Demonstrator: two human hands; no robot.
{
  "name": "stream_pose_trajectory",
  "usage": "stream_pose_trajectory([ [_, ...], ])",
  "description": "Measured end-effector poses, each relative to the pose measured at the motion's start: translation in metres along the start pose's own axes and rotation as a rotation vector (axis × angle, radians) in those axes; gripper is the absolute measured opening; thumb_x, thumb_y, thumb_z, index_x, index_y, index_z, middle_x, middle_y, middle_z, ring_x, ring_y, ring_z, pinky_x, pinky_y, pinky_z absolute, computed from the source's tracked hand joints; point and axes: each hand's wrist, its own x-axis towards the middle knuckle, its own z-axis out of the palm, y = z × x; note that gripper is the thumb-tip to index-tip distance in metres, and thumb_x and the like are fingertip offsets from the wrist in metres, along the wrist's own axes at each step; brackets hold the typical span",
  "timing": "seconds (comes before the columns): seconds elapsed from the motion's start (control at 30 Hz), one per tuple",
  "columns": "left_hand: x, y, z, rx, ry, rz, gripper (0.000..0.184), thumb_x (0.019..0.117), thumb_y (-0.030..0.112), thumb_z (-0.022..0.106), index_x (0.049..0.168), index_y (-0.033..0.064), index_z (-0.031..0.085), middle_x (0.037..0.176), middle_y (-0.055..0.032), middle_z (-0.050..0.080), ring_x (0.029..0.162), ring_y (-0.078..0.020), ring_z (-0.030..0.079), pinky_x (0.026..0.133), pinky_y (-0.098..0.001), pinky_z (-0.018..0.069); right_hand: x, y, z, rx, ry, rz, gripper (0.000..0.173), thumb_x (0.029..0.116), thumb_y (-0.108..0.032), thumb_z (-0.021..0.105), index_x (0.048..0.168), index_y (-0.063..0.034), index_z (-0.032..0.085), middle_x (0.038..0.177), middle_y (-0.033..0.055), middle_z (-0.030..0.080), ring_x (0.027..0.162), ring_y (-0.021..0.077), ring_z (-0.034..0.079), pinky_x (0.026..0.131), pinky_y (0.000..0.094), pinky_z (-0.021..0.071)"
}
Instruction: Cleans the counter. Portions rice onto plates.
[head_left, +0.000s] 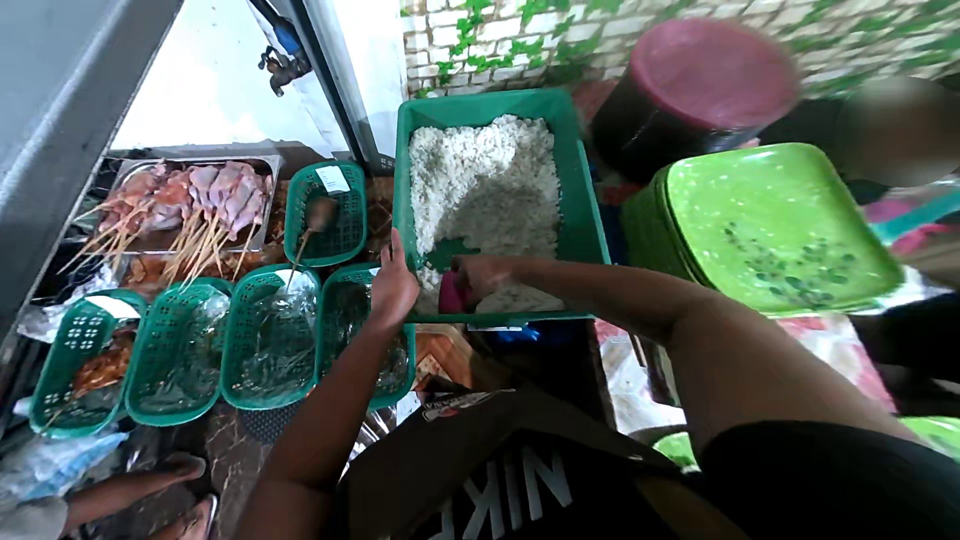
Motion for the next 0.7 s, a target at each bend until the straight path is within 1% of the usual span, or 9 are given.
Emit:
stream_pose_trajectory([
  [0.07, 0.0, 0.001, 0.0, 0.0, 0.007, 0.011, 0.088, 0.0992, 0.004, 0.051, 0.166, 0.0209, -0.003, 0.167, -0.0173, 0.022, 0.114, -0.0354, 0.067, 0.093, -0.0501, 0.0565, -0.02, -0.002, -0.007, 0.067, 0.029, -0.031, 0.041, 0.0907, -0.016, 0.079, 0.122, 0.0067, 0.066, 0.143, 0.0281, 0.05, 0.126, 0.0406, 0.054, 0.106, 0.0538, 0.0431],
  [0.1, 0.0, 0.002, 0.0, 0.005, 0.005, 0.009, 0.087, 0.0996, 0.004, 0.051, 0.166, 0.021, -0.003, 0.167, -0.0168, 0.022, 0.115, -0.0347, 0.066, 0.094, -0.0495, 0.0561, -0.026, 0.002, -0.009, 0.129, 0.06, -0.028, 0.038, 0.0922, -0.012, 0.076, 0.122, 0.0083, 0.065, 0.14, 0.0281, 0.053, 0.125, 0.0392, 0.055, 0.107, 0.052, 0.0431],
  [0.17, 0.0, 0.003, 0.0, 0.013, 0.01, 0.004, 0.086, 0.1003, 0.005, 0.05, 0.166, 0.0221, -0.003, 0.167, -0.0155, 0.022, 0.118, -0.0335, 0.065, 0.096, -0.0484, 0.0557, -0.039, 0.011, -0.009, 0.327, 0.125, 0.043, 0.031, 0.0999, -0.007, 0.065, 0.125, 0.0105, 0.061, 0.129, 0.0273, 0.06, 0.118, 0.0344, 0.059, 0.104, 0.0489, 0.0449],
  [0.2, -0.001, 0.002, 0.0, 0.013, 0.02, 0.005, 0.085, 0.1004, 0.006, 0.051, 0.166, 0.0228, -0.001, 0.167, -0.0155, 0.023, 0.119, -0.0334, 0.064, 0.097, -0.048, 0.0553, -0.048, 0.015, -0.008, 0.476, 0.17, 0.085, 0.028, 0.1045, -0.007, 0.056, 0.126, 0.0116, 0.058, 0.125, 0.0272, 0.061, 0.115, 0.0318, 0.06, 0.102, 0.0472, 0.0462],
  [0.3, -0.004, -0.005, 0.005, -0.011, 0.118, 0.056, 0.083, 0.0981, 0.005, 0.053, 0.166, 0.019, 0.007, 0.163, -0.0195, 0.032, 0.125, -0.038, 0.061, 0.097, -0.0527, 0.0553, -0.068, 0.035, 0.005, 0.95, 0.349, 0.118, 0.035, 0.111, -0.017, 0.04, 0.135, 0.0042, 0.054, 0.126, 0.0217, 0.062, 0.109, 0.0271, 0.063, 0.095, 0.0477, 0.0522],
  [0.4, -0.007, -0.005, 0.013, -0.029, 0.182, 0.151, 0.082, 0.0982, 0.004, 0.053, 0.165, 0.0107, 0.007, 0.159, -0.0263, 0.034, 0.13, -0.0441, 0.056, 0.1, -0.0579, 0.0522, -0.087, 0.057, 0.019, 1.234, 0.528, 0.008, 0.042, 0.1121, -0.026, 0.032, 0.138, -0.0016, 0.053, 0.127, 0.018, 0.063, 0.107, 0.0246, 0.066, 0.091, 0.0451, 0.0545],
  [0.57, -0.01, -0.005, 0.014, -0.021, 0.223, 0.184, 0.083, 0.0978, 0.001, 0.055, 0.165, 0.009, 0.006, 0.159, -0.0304, 0.033, 0.134, -0.0492, 0.051, 0.103, -0.0615, 0.049, -0.15, 0.077, 0.011, 1.46, 0.819, -0.24, 0.042, 0.1093, -0.036, 0.033, 0.13, -0.0054, 0.055, 0.112, 0.0126, 0.067, 0.095, 0.0222, 0.069, 0.079, 0.0413, 0.0583],
  [0.63, -0.011, -0.005, 0.015, -0.014, 0.219, 0.183, 0.084, 0.0979, 0.001, 0.055, 0.165, 0.0087, 0.006, 0.157, -0.0325, 0.033, 0.133, -0.051, 0.05, 0.103, -0.063, 0.0479, -0.199, 0.083, 0.002, 1.497, 0.935, -0.209, 0.041, 0.1072, -0.039, 0.035, 0.126, -0.0069, 0.054, 0.112, 0.0123, 0.066, 0.097, 0.0231, 0.067, 0.081, 0.0444, 0.0569],
  [0.7, -0.01, -0.005, 0.015, -0.006, 0.226, 0.201, 0.084, 0.0969, -0.001, 0.056, 0.164, 0.0068, 0.007, 0.156, -0.0345, 0.034, 0.134, -0.0524, 0.049, 0.103, -0.0637, 0.0475, -0.255, 0.088, -0.002, 1.497, 1.063, -0.129, 0.047, 0.107, -0.041, 0.037, 0.134, -0.0059, 0.05, 0.121, 0.015, 0.063, 0.103, 0.025, 0.065, 0.087, 0.0473, 0.0547],
])
